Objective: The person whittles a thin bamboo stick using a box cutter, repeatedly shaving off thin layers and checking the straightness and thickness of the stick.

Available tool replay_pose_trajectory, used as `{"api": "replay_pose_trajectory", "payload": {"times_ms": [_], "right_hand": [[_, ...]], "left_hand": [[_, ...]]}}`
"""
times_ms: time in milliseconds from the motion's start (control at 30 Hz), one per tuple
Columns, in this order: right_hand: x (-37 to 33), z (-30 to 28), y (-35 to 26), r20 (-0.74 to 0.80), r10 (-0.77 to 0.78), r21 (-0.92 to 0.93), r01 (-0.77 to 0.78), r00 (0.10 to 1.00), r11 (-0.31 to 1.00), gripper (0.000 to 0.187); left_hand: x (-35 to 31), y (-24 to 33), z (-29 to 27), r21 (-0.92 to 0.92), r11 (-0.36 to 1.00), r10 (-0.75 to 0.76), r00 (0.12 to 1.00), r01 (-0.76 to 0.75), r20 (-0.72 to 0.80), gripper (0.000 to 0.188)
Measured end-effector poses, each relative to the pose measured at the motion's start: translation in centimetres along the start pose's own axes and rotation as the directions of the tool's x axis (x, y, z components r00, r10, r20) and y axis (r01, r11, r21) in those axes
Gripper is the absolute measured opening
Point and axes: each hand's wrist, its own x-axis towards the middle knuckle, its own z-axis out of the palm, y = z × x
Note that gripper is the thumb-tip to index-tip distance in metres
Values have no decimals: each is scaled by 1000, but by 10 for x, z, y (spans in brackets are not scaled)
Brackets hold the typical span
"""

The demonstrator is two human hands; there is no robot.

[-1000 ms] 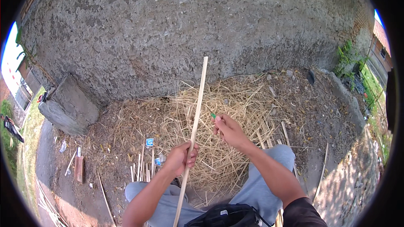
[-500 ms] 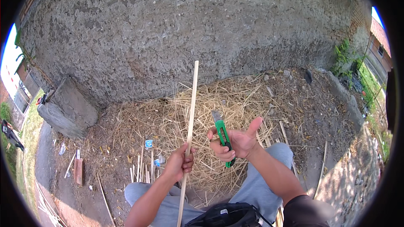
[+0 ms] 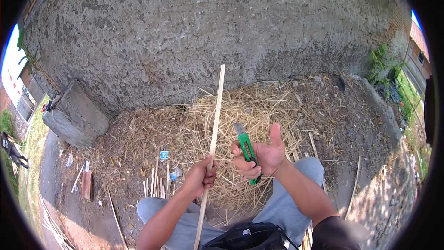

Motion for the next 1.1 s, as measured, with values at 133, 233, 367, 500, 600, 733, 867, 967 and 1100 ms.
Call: {"api": "replay_pose_trajectory", "payload": {"times_ms": [133, 233, 367, 500, 600, 733, 867, 967, 1100], "right_hand": [[0, 4, -1, 63, -7, -51, 10, 998, 999, 110], [-1, 3, 0, 64, -9, -48, 12, 998, 999, 107], [-3, -1, 1, 9, 8, -106, -7, 1000, 994, 98], [-1, 5, -1, -6, -16, -123, 15, 1000, 992, 79], [13, 8, -1, -556, -448, -816, -562, 700, 134, 46], [15, -22, 13, -320, -731, -633, -710, 602, -308, 15], [26, -27, 28, -249, -699, -545, -693, 670, -471, 15], [30, -31, 33, -312, -607, -470, -674, 731, -570, 11], [36, -37, 35, -318, -596, -384, -675, 737, -630, 10]], "left_hand": [[-2, 1, 0, -3, 1000, 6, 1000, -6, -2, 36], [-3, 1, 2, 2, 1000, 8, 1000, -8, -12, 35], [-4, 0, 4, 8, 1000, 18, 1000, -17, -6, 31], [-6, 2, 6, 25, 1000, -9, 1000, 10, -8, 27], [-5, 2, 3, 74, 994, -76, 997, 75, 1, 31], [-1, 0, 4, 82, 990, -123, 991, 118, 59, 34], [-3, 1, 4, 64, 989, -137, 984, 130, 118, 35], [-5, 1, 15, 108, 985, -146, 983, 133, 115, 38], [3, -18, 13, 543, 838, 134, 984, -48, -120, 38]]}}
